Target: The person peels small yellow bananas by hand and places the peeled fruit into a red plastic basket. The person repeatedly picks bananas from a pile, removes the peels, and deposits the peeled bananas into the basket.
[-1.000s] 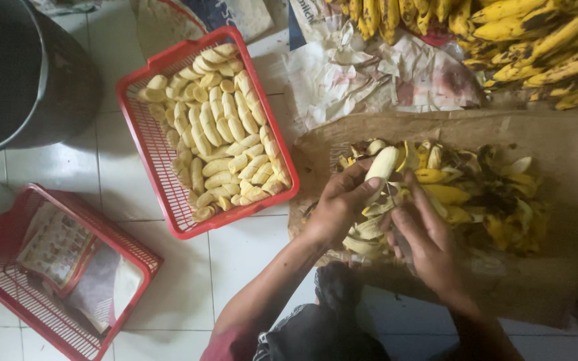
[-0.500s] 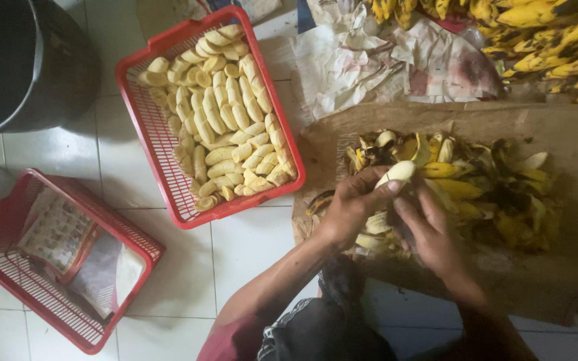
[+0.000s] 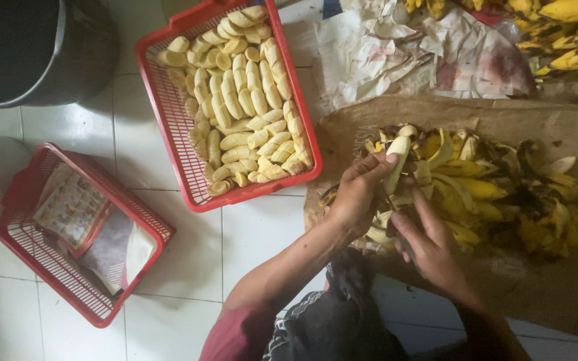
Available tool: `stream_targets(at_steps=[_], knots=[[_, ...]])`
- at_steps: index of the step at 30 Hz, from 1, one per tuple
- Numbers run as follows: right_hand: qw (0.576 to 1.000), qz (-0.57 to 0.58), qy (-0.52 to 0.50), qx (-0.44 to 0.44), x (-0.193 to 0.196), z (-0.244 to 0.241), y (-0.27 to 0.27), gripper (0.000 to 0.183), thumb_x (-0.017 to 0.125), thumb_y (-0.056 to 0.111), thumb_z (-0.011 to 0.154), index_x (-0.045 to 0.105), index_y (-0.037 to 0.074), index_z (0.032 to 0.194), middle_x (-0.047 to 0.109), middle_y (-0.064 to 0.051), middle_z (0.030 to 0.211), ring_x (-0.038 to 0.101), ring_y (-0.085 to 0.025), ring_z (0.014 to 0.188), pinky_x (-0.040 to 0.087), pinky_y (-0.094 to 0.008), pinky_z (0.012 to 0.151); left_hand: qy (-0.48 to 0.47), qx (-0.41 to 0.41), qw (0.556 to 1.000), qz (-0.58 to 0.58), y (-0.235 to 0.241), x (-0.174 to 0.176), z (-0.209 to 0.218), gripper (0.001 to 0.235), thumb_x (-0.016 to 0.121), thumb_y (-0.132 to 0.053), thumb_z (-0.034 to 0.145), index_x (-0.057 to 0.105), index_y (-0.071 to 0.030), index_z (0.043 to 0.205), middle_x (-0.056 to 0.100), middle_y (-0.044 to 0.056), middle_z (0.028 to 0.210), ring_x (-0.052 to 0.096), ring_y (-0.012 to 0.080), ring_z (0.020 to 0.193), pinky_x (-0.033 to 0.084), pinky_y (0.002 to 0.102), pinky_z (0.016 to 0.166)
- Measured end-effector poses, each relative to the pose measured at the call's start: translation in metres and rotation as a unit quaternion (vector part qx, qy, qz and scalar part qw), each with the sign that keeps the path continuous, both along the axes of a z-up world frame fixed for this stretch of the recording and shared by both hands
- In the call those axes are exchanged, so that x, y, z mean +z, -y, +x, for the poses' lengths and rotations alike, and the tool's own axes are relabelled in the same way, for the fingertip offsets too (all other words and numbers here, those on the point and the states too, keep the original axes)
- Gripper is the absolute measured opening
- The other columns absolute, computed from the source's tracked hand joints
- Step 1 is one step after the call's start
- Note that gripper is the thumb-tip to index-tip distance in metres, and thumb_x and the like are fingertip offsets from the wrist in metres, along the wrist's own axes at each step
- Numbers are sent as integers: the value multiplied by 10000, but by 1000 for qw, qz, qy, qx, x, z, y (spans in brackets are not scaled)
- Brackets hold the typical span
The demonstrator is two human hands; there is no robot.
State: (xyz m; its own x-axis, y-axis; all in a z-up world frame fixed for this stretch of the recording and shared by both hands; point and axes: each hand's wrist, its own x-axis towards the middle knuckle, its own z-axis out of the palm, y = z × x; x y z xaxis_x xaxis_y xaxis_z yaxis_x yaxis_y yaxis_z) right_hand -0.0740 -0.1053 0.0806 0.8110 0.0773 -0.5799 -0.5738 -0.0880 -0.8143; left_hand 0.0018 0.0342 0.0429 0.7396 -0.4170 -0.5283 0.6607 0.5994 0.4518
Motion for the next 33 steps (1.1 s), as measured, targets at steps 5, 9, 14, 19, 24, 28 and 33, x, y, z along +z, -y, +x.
stream_targets(at_steps=[5,9,14,19,24,28,33], knots=[[999,-32,14,20,3,0,-2,691,510,234,1002,239,152,1632,625,-71,811,548,-113,576,450,-246,441,-1,-22,999,24,1,3,-1,259,574,-211,1062,634,-22,1229,724,119,1096,701,196,957,599,377,836],[997,-59,11,56,-21,4,7,593,414,255,1043,280,166,1614,623,-46,921,526,-106,585,470,-250,442,66,-53,986,144,1,3,-11,338,609,-233,1065,657,25,1277,720,126,1077,667,205,917,550,351,780],[982,-48,163,86,-53,-15,-15,574,467,189,1072,305,160,1622,625,-110,989,583,-142,725,509,-279,580,132,91,951,264,-4,20,-34,419,619,-278,1084,631,41,1356,719,96,1156,652,164,1053,523,295,921],[881,-214,385,176,-67,-24,-40,733,452,190,1050,114,174,1700,651,-255,1185,682,-301,946,589,-384,773,28,165,958,234,-46,7,-36,470,607,-306,1031,571,-32,1412,695,63,1159,638,131,959,547,296,817],[968,136,132,167,-97,-47,-24,815,518,180,1005,95,85,1694,728,-134,891,694,-219,776,611,-371,738,192,259,863,389,-153,-49,-17,483,610,-272,1043,542,5,1434,725,101,1193,643,148,923,555,279,792],[987,70,93,114,-84,-53,0,809,532,155,981,102,77,1662,720,-144,886,683,-197,843,529,-336,850,272,169,724,611,-237,-62,3,380,662,-231,1040,617,31,1312,706,149,1154,692,210,1006,574,351,864],[998,3,-50,34,-80,-51,16,752,504,176,996,237,193,1699,695,-164,843,639,-227,742,543,-360,699,212,12,710,671,-275,-49,-5,346,691,-172,926,654,-25,1237,744,156,1038,733,228,890,568,359,769]])
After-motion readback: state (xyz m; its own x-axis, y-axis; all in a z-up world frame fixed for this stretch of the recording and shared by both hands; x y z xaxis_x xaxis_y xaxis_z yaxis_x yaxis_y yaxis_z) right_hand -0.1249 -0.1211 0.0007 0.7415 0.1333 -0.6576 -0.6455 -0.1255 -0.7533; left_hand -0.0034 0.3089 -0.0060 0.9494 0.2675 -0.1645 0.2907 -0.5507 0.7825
